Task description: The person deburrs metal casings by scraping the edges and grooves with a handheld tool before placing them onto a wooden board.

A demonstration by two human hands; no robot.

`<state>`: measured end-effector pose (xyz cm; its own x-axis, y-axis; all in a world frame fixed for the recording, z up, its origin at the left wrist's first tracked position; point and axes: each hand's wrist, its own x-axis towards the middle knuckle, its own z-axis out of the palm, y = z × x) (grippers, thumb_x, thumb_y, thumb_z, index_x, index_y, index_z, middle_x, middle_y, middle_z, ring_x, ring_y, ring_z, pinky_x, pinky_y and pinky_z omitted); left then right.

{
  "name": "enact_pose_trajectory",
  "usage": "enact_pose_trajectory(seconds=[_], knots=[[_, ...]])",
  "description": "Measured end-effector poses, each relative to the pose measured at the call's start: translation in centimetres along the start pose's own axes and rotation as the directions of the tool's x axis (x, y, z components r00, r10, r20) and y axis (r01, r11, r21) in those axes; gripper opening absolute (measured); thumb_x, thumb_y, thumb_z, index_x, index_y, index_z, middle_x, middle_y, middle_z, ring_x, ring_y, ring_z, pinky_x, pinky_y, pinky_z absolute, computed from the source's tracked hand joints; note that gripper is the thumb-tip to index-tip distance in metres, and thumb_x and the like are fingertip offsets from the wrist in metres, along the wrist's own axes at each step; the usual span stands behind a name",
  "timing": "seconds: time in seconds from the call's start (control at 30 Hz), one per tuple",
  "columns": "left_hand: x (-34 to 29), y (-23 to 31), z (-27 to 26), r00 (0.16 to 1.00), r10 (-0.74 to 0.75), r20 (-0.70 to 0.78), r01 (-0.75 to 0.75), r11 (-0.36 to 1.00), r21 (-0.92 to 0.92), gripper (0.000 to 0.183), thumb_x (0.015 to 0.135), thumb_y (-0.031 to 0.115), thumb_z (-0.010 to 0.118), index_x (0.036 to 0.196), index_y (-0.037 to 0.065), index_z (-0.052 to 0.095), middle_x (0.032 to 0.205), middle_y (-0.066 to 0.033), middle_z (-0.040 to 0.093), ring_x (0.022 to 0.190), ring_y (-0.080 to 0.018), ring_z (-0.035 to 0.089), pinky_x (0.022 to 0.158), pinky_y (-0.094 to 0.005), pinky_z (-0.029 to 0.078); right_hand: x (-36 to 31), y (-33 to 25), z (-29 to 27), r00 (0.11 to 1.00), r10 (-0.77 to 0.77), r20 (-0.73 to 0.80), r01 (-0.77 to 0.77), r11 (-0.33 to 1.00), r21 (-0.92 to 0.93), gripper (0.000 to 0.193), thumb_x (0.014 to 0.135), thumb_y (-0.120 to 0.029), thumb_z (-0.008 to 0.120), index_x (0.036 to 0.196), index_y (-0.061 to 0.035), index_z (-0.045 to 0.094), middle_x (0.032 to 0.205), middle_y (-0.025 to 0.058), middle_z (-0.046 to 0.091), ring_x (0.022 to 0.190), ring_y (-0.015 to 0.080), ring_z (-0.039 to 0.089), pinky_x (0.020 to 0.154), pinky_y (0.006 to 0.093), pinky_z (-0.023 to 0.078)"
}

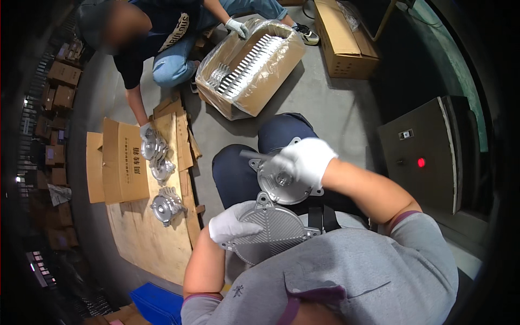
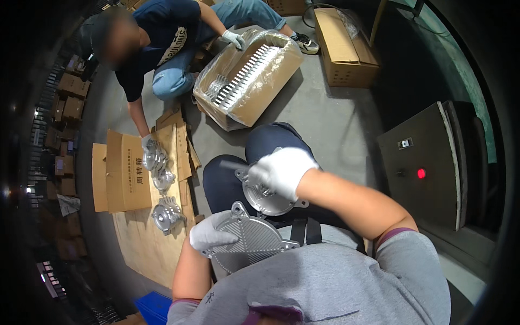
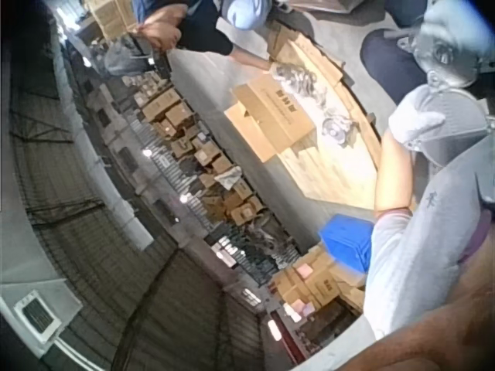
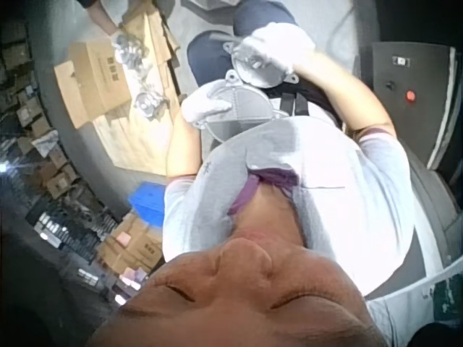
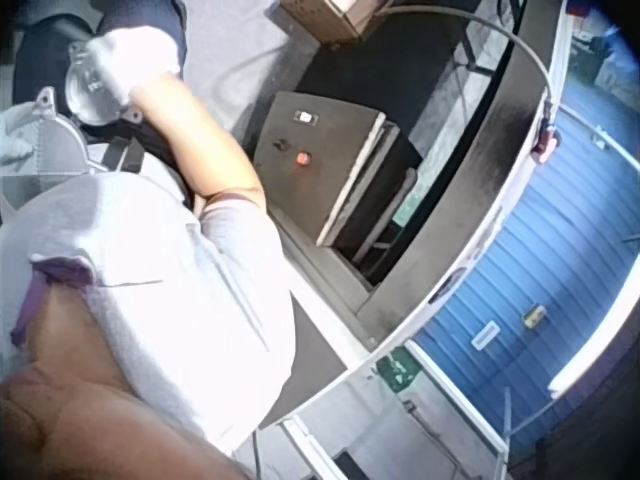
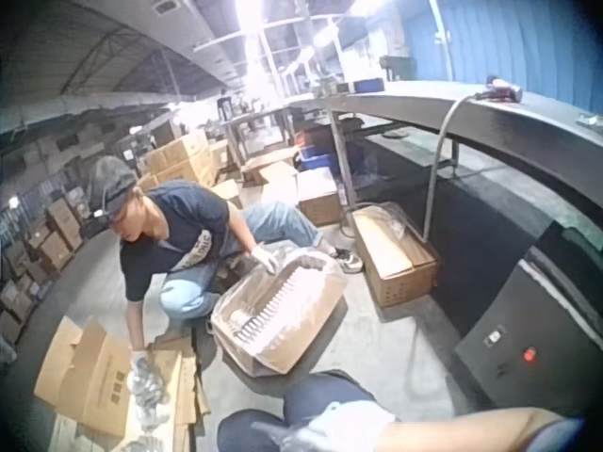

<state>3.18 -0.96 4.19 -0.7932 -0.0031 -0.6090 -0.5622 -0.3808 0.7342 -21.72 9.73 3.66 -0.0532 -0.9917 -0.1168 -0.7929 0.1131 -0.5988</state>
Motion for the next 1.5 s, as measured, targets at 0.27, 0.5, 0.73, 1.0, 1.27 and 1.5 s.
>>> enact_pose_trajectory(seconds=[0.27, 0.5, 0.73, 1.0, 1.27, 1.5], knots=[[-0.7, -1.5, -1.0, 0.997, 0.081, -0.005, -0.078, 0.95, -0.302, 0.061, 0.076, -0.002, 0.069, 0.133, -0.006, 0.045, 0.124, -0.0106, 0.057, 0.114, -0.0179, 0.054, 0.095, -0.0307, 0.046, -2.7, -1.3, -1.2, 0.913, -0.216, 0.347, 0.097, 0.939, 0.329, 0.038, 0.096, -0.044, 0.05, 0.095, -0.0115, 0.07, 0.08, 0.0136, 0.067, 0.078, 0.0333, 0.065, 0.072, 0.0399, 0.052], [-4.4, -0.3, -2.7, 0.958, 0.07, -0.28, -0.131, 0.97, -0.204, 0.062, 0.075, 0.006, 0.071, 0.131, -0.005, 0.047, 0.118, -0.0105, 0.06, 0.103, -0.0163, 0.06, 0.089, -0.0293, 0.048, -0.7, -1.3, -1.0, 0.998, 0.059, -0.001, -0.048, 0.827, 0.56, 0.041, 0.098, -0.037, 0.042, 0.107, -0.0065, 0.068, 0.091, 0.0145, 0.068, 0.086, 0.0286, 0.066, 0.078, 0.034, 0.05], [0.4, -1.5, 2.1, 0.626, 0.427, -0.653, -0.692, 0.69, -0.212, 0.062, 0.084, 0.019, 0.066, 0.135, -0.005, 0.039, 0.125, -0.0155, 0.057, 0.112, -0.0244, 0.058, 0.097, -0.036, 0.046, -1.7, -0.2, 3.6, 0.975, 0.17, -0.146, 0.012, 0.611, 0.791, 0.041, 0.101, -0.034, 0.044, 0.105, -0.0005, 0.067, 0.064, 0.0008, 0.056, 0.054, 0.0088, 0.047, 0.055, 0.0248, 0.04], [1.8, -5.9, 7.6, 0.688, 0.355, -0.633, -0.666, 0.656, -0.356, 0.058, 0.093, 0.012, 0.055, 0.144, 0.005, 0.028, 0.139, -0.0137, 0.044, 0.124, -0.0257, 0.049, 0.103, -0.0393, 0.043, -0.6, 2.1, 0.4, 0.934, 0.193, 0.302, -0.358, 0.525, 0.772, 0.042, 0.1, -0.037, 0.047, 0.093, -0.002, 0.068, 0.067, 0.0032, 0.059, 0.056, 0.0101, 0.05, 0.053, 0.0278, 0.043], [-0.8, -5.4, 4.4, 0.891, 0.437, -0.124, -0.418, 0.685, -0.597, 0.112, 0.075, 0.072, 0.062, 0.147, -0.004, 0.022, 0.147, -0.0186, 0.036, 0.134, -0.0322, 0.039, 0.109, -0.0464, 0.036, -1.7, 2.7, 1.3, 0.952, 0.109, 0.285, -0.292, 0.602, 0.744, 0.037, 0.097, -0.035, 0.054, 0.101, -0.001, 0.07, 0.079, 0.0023, 0.066, 0.072, 0.008, 0.057, 0.067, 0.0255, 0.048], [0.6, -1.8, 1.6, 0.926, 0.238, -0.291, -0.277, 0.956, -0.1, 0.08, 0.088, 0.045, 0.065, 0.14, -0.008, 0.037, 0.134, -0.0153, 0.052, 0.122, -0.0197, 0.05, 0.101, -0.0313, 0.043, -1.2, 0.6, 0.4, 0.954, 0.09, 0.285, -0.211, 0.878, 0.43, 0.042, 0.096, -0.042, 0.054, 0.115, -0.0068, 0.067, 0.099, 0.0143, 0.071, 0.093, 0.0233, 0.068, 0.085, 0.0299, 0.051]])
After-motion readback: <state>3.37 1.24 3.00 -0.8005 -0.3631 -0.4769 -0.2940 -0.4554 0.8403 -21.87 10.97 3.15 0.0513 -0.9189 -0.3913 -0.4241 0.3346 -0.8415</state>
